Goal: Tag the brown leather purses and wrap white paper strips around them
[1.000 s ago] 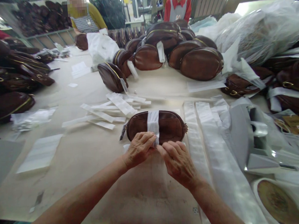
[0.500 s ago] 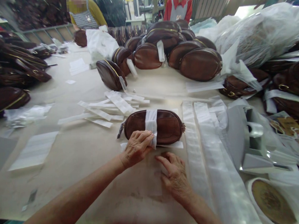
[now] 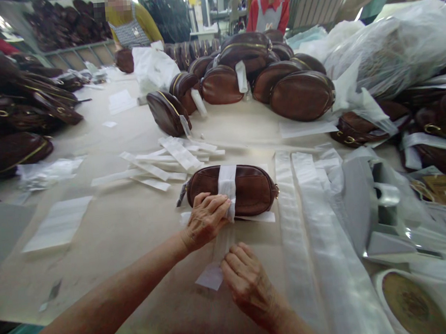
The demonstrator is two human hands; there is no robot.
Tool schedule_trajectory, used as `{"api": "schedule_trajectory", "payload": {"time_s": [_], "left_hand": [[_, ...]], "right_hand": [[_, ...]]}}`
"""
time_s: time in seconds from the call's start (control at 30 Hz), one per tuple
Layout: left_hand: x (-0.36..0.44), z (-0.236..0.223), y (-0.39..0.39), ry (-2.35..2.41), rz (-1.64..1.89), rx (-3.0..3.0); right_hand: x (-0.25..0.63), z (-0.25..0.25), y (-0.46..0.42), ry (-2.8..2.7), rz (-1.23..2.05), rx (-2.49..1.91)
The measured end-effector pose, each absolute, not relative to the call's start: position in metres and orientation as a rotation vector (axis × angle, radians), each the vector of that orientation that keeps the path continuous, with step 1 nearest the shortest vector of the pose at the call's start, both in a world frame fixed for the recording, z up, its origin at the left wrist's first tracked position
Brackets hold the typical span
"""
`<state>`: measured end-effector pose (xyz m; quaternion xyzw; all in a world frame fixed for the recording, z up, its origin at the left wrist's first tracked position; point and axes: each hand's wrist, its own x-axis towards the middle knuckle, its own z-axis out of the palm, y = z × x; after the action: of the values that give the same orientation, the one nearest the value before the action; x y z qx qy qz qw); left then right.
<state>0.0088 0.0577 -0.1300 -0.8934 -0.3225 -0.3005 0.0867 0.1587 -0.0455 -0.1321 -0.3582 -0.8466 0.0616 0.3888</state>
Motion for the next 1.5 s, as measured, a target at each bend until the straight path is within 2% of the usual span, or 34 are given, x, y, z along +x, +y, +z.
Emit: {"api": "schedule_trajectory", "payload": {"time_s": [0.37,0.73,0.93,1.13,1.23,1.43,1.5], "left_hand": [[0.008,-0.135,0.057,-0.856,-0.838,-2.571],[0.0,-0.135,0.06,-0.882,-0.805,-2.73],[-0.009,-0.12,0.062,-0.816,-0.798,-3.035],[0.008,-0.125,0.061,-1.119,-1.24,-2.821],[0.013,-0.13,0.062,-1.14,-1.346,-2.77],[0.013,-0.12,0.061,-1.224,-1.419,-2.745],[0.014,-0.113,0.06,-1.227,-1.325,-2.729]], "right_hand": [[0.166,-0.115,-0.051,-2.142,0.237,-0.863],[0.178,-0.069,0.039,-2.131,0.06,-0.763],[0.18,-0.078,0.07,-2.051,0.146,-0.895],[0.18,-0.101,0.08,-2.005,0.192,-1.172],[0.176,-0.109,0.082,-1.944,0.224,-1.308],[0.172,-0.115,0.085,-1.862,0.306,-1.424],[0.173,-0.116,0.086,-1.863,0.328,-1.429]]}}
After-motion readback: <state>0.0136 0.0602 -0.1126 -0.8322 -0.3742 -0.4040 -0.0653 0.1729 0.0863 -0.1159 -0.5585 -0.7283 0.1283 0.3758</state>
